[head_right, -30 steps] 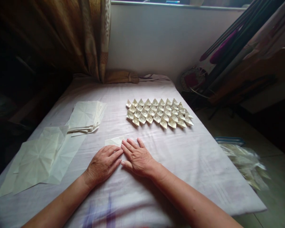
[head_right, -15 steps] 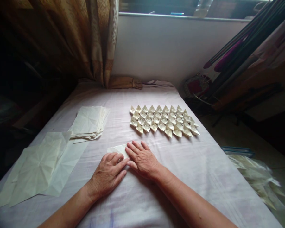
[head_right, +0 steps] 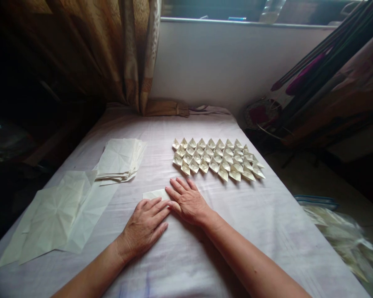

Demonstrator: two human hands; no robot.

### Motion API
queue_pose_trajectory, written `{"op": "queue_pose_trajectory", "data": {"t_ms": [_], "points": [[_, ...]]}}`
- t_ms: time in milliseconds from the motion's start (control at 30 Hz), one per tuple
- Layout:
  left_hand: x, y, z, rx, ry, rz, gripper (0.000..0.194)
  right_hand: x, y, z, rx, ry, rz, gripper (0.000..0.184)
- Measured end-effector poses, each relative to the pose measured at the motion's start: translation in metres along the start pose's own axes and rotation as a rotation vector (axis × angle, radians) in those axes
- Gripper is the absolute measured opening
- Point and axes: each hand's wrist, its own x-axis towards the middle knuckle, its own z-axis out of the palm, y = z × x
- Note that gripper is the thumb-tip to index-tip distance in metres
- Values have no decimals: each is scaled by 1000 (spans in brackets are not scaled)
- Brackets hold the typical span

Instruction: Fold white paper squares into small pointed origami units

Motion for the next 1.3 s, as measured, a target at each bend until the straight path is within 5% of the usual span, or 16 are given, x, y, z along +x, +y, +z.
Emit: {"op": "queue_pose_trajectory", "data": {"t_ms": [167, 633, 900, 1067, 1300], "points": [[-7, -1, -5, 31, -83, 54, 39, -1, -2, 3, -14, 37, 27, 48], [-53, -22, -25, 116, -4, 34, 36, -2, -10, 3, 13, 92, 81, 45], [-12, -32, -38, 204, -39, 98, 14, -9, -36, 4, 32, 213, 95, 59], [7, -33, -36, 329, -160, 185, 14, -14, -43, 0, -1, 262, 26, 34], [6, -35, -27, 370, -102, 234, 22, -8, -68, 4, -98, 288, 51, 11]]}}
